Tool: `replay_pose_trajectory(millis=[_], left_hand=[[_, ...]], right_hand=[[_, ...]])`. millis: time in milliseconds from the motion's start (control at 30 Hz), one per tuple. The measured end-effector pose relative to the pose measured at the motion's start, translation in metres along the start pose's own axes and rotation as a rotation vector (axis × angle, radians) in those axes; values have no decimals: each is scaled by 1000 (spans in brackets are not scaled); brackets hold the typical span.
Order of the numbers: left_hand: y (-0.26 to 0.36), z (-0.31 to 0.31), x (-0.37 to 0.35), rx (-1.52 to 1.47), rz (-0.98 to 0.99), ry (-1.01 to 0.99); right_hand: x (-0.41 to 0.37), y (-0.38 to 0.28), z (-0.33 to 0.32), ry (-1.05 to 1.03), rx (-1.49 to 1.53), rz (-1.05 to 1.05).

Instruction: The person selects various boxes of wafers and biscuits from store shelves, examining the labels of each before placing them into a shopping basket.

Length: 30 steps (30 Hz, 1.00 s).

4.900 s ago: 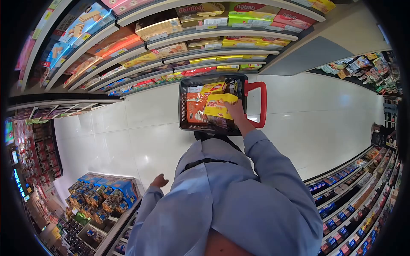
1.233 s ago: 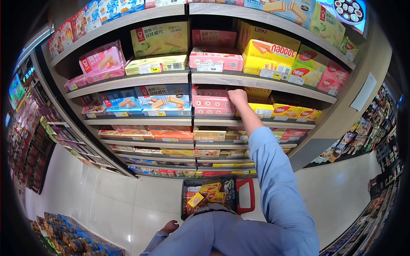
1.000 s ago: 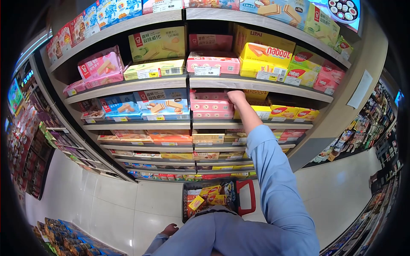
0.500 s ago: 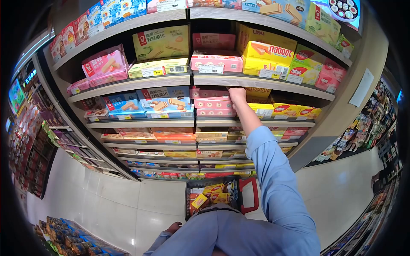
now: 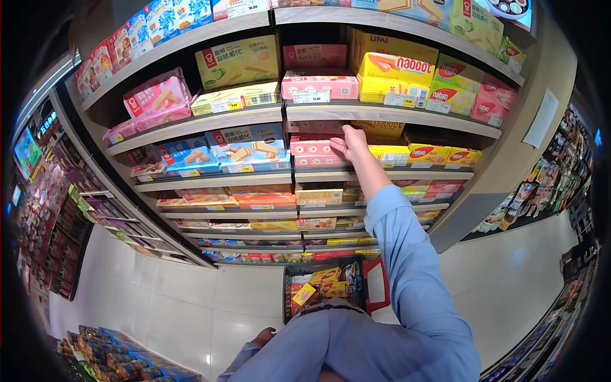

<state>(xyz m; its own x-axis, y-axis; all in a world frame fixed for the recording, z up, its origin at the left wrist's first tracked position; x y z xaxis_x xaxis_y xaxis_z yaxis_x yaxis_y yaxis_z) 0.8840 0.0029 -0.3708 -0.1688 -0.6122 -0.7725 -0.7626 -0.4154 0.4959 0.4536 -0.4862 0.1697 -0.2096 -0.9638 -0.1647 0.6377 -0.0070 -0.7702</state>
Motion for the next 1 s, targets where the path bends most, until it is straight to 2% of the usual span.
replay_pose_trajectory(millis=[200,267,400,467,500,533,633,667,733,767,833,933,1000], left_hand=[[53,-15,-49,-274,-43,-88],[40,-6,-33,-211,-6,-47],[25,5,-25,5,102,62],[23,12,-33,-35,65,135],[25,16,-37,-56,46,167],[25,18,-33,-51,78,191],[18,16,-3,-209,180,209],[60,-5,-28,-252,86,250],[126,-40,-40,-371,212,352],[161,-60,-44,-423,190,311],[257,-100,-81,-651,303,258],[376,-136,-134,-993,687,10],[441,-139,-176,-1068,880,-83]], right_hand=[[7,-11,-2,48,-87,58],[-1,-15,7,100,-137,48],[-3,-13,-2,26,-15,-35],[-24,-13,-16,22,-15,-116],[-36,-11,-28,-56,9,-118],[-49,-11,-41,-206,46,-91],[-95,-3,-82,-245,150,-97],[-116,-3,-95,-243,182,-74],[-159,1,-119,-258,204,-44],[-179,2,-130,-270,207,-24],[-221,3,-151,-248,213,25],[-274,5,-181,-243,180,112],[-305,3,-193,-194,199,111]])
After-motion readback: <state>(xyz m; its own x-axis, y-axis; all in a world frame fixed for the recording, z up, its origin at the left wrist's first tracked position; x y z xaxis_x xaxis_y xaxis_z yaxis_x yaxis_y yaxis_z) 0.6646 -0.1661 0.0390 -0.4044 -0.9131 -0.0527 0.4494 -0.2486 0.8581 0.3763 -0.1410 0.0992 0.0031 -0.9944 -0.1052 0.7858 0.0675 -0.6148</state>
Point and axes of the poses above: each hand's wrist, its own x-axis towards the middle knuckle, its own z-axis out of the palm, y = z × x, the point moved 2 cm from there along x, towards the middle knuckle, and after that the axes turned 13 degrees about x, right-handed, at the moved point
